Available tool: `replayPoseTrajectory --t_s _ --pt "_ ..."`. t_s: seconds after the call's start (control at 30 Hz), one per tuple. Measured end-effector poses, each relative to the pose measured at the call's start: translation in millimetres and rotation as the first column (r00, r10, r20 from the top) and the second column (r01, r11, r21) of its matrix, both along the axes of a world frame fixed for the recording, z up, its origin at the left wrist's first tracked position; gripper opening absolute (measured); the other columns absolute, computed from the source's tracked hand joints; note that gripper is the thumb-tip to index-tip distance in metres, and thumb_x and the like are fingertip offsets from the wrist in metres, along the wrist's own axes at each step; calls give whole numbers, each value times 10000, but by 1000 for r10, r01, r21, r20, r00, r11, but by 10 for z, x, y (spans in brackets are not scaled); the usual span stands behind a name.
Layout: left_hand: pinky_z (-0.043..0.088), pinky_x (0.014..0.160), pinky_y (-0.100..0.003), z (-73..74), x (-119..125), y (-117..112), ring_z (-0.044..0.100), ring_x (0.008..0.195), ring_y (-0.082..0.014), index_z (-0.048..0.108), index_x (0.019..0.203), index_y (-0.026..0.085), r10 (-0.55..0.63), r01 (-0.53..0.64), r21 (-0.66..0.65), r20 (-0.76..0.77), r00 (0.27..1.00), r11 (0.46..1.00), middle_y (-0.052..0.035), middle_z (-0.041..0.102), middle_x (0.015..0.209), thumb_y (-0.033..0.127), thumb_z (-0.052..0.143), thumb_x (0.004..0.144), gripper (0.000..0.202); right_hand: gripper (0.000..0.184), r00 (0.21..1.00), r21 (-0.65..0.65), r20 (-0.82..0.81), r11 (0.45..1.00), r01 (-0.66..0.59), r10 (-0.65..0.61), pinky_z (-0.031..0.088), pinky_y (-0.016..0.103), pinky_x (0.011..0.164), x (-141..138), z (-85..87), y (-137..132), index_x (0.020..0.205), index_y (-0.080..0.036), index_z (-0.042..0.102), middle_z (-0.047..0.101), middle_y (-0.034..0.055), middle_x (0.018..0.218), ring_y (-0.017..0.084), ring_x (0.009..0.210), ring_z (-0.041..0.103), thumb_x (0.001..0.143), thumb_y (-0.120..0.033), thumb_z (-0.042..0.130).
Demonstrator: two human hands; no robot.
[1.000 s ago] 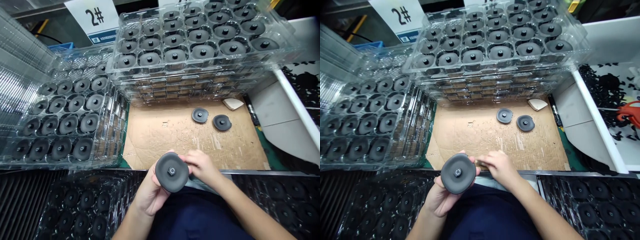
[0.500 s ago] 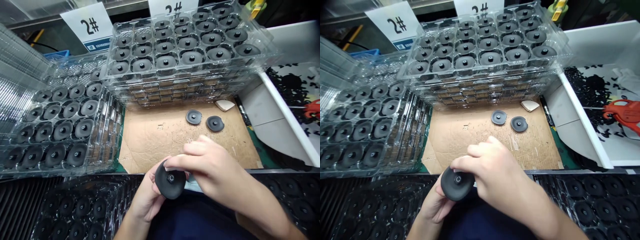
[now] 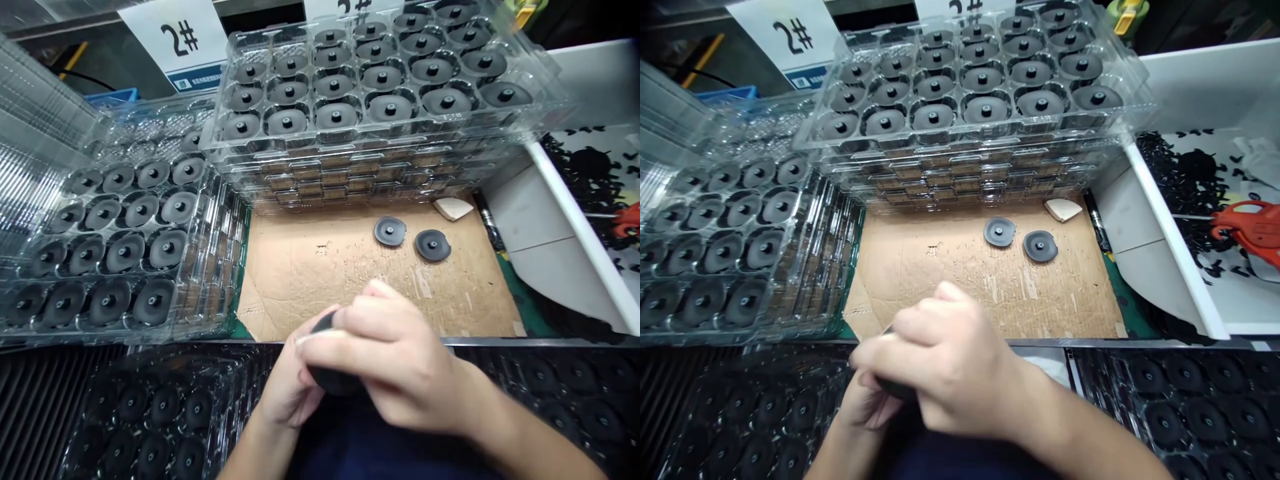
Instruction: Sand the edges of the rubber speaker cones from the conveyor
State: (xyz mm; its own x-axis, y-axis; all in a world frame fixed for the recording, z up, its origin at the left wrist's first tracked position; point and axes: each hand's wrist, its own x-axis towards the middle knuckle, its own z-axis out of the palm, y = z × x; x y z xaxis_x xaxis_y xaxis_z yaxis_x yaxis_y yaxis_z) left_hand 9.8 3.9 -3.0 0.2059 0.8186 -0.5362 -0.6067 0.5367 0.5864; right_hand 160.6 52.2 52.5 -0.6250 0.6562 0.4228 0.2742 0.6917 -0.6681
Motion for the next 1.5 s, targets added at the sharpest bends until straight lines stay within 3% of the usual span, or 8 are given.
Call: replayPoseTrajectory --t_s 0.13,0.3,0.47,0.63,0.87,1.0,1.33,1.5 --pt "489 857 -221 -29 -40 -20 661 946 -172 686 1024 265 29 -40 64 171 985 997 -2 718 1035 369 849 491 567 261 995 -288 42 952 100 -92 340 268 588 127 -71 -132 953 -146 679 610 1 683 106 586 491 849 -60 456" --pt "509 841 -257 5 -29 -20 671 918 -184 679 1029 253 35 -51 51 270 962 997 4 712 1029 244 818 591 460 160 972 -681 -118 729 71 -205 422 223 559 357 -240 -265 946 -270 707 678 -16 765 124 658 593 880 -276 560" --pt "517 791 -242 31 25 -38 672 899 -186 680 1014 273 53 -59 22 236 970 998 21 714 1018 194 830 557 487 252 845 -443 -68 775 451 -530 461 237 697 233 -161 -295 1100 -315 625 677 -20 1046 152 887 619 890 -203 541" --pt "489 865 -228 17 3 -45 643 965 -157 665 1032 259 103 -99 -38 120 988 994 17 705 1042 218 789 635 418 250 976 -64 -73 978 199 -203 446 313 696 -102 -53 -274 1074 -89 608 686 76 846 169 738 593 888 -97 443" --pt "493 885 -226 38 88 -32 638 1003 -185 665 1046 225 45 -41 -44 91 995 998 -10 720 964 275 808 608 463 249 965 -9 -13 965 261 -261 394 326 618 -202 -96 -177 1035 -57 615 656 79 762 176 667 544 892 -109 418" --pt "501 847 -185 30 5 -31 659 952 -141 686 1007 255 48 -47 -15 145 988 999 21 735 959 188 796 616 412 229 999 -91 -17 995 34 -36 389 289 659 -58 -54 -224 1016 -119 610 637 16 751 134 691 544 880 -81 429" --pt "498 885 -234 43 -19 30 658 949 -173 636 1120 225 -44 45 -4 198 979 999 -18 714 1036 259 824 585 568 265 956 -116 46 949 293 -289 384 282 619 122 -104 -131 1025 -186 664 630 17 741 143 666 527 895 -95 451" --pt "553 798 -257 92 -60 90 680 963 -230 665 1084 259 -111 91 70 381 918 993 -35 671 1173 388 794 601 516 181 842 -568 -61 712 413 -536 483 229 734 276 -414 -133 1033 -283 666 693 -5 1004 148 891 628 892 -276 552"
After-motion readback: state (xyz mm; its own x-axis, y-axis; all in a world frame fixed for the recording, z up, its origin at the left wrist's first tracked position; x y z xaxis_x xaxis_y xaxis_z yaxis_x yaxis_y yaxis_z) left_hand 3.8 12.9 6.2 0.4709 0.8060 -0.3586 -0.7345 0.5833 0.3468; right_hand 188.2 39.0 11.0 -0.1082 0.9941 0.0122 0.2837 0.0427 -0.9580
